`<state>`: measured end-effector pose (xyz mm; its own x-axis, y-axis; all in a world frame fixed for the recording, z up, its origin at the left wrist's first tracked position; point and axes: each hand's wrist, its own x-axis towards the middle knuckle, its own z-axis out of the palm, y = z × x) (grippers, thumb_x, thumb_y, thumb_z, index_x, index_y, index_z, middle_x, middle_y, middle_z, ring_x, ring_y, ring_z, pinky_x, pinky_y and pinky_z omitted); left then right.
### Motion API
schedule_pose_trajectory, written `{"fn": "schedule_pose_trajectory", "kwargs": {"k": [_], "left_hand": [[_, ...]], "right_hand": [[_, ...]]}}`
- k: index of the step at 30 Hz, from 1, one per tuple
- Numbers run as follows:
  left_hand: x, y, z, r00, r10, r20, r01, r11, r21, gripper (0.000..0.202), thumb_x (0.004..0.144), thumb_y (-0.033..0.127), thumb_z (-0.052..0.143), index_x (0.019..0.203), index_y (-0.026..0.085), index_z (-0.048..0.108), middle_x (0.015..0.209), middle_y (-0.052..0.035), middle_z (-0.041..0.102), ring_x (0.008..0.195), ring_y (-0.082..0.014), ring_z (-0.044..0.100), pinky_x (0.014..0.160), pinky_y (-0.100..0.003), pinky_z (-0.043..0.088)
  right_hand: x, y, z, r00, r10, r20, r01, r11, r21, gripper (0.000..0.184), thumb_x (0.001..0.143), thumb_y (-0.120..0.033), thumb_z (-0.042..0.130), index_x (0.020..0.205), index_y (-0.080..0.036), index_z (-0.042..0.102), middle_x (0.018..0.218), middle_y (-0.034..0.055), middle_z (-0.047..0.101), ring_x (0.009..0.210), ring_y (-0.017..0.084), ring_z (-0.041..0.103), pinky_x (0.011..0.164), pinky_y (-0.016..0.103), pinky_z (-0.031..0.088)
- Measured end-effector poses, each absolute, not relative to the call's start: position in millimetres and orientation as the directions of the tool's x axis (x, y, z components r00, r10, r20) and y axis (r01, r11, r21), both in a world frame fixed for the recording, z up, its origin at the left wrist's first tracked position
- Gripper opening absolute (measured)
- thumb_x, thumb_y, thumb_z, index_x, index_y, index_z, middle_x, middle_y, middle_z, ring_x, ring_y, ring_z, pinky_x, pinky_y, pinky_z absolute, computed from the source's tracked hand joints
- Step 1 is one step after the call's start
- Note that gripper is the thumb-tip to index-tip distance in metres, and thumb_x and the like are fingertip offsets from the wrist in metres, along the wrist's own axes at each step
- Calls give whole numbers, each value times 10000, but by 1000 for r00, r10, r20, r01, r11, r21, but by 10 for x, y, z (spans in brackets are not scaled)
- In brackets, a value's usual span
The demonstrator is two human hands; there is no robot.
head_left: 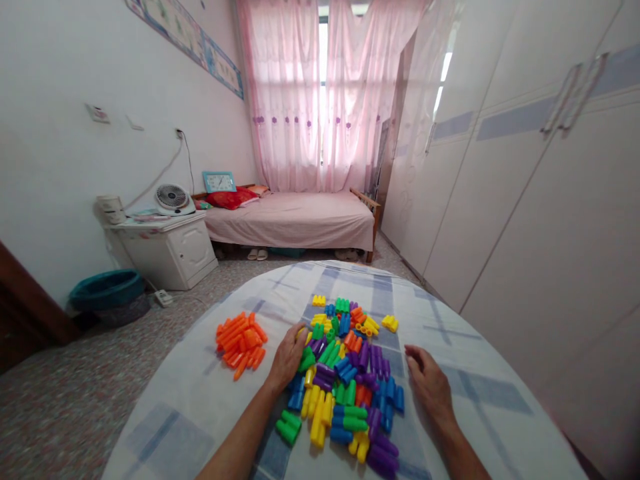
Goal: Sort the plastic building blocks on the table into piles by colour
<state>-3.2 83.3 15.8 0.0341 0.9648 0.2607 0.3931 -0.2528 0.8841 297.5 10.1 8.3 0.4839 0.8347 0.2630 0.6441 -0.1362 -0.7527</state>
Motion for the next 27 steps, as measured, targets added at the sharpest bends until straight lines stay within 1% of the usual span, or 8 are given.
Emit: {"fn": "schedule_pose_trajectory", "kwargs": {"k": [4, 7, 12, 16, 18, 21, 27], "left_hand": [[-57, 747, 146, 3, 956, 292, 346, -275, 897, 386, 895, 416, 384, 1112, 171, 589, 1162, -88, 626, 1125, -199, 550, 1020, -361, 380], [-64, 720, 156, -46, 950, 310, 324, -279, 904, 386, 895, 424, 380, 1075, 164, 604, 1113, -88, 639, 1078, -202, 570, 985, -357, 405], [-110, 776, 144, -165, 953, 254, 273, -203, 940, 389, 884, 438, 385, 1008, 161, 628, 1011, -73, 666, 961, -202, 606, 857, -335, 470], [-114, 813, 114, -173, 953, 249, 264, -198, 944, 362, 871, 418, 405, 991, 160, 631, 959, -64, 671, 857, -192, 621, 749, -311, 493], [-106, 815, 109, -164, 950, 264, 278, -213, 937, 340, 869, 391, 412, 993, 162, 629, 957, -63, 669, 854, -189, 622, 757, -310, 492], [-94, 804, 111, -152, 938, 311, 337, -247, 909, 288, 861, 337, 427, 980, 169, 628, 964, -59, 661, 908, -187, 614, 827, -315, 476], [-57, 789, 99, -30, 903, 429, 513, -354, 781, 203, 836, 212, 444, 918, 191, 628, 995, -49, 621, 963, -170, 588, 894, -309, 455]], "right_hand": [[2995, 101, 70, 468, 846, 255, 658, -141, -740, 456, 758, -452, 383, 1007, -182, 653, 1055, 75, 675, 951, 225, 620, 839, 340, 455], [2999, 95, 75, 466, 848, 254, 659, -140, -739, 463, 751, -471, 384, 1001, -187, 652, 1050, 75, 675, 961, 227, 619, 847, 339, 453], [2977, 70, 124, 482, 847, 225, 651, -174, -739, 482, 737, -483, 376, 996, -179, 647, 1053, 86, 674, 964, 239, 617, 858, 348, 445], [2975, 57, 133, 481, 851, 210, 662, -196, -723, 494, 753, -489, 370, 1041, -182, 629, 1083, 81, 664, 984, 241, 606, 862, 351, 438], [2980, 55, 127, 480, 853, 207, 665, -199, -720, 494, 758, -493, 374, 1051, -184, 624, 1093, 80, 659, 998, 240, 599, 869, 349, 432], [2985, 52, 126, 476, 854, 208, 667, -197, -719, 495, 753, -494, 376, 1044, -182, 627, 1094, 84, 658, 1003, 244, 597, 868, 349, 431], [2986, 42, 145, 477, 854, 208, 675, -204, -709, 497, 745, -505, 381, 1043, -194, 630, 1072, 75, 666, 965, 240, 609, 834, 342, 439]]}}
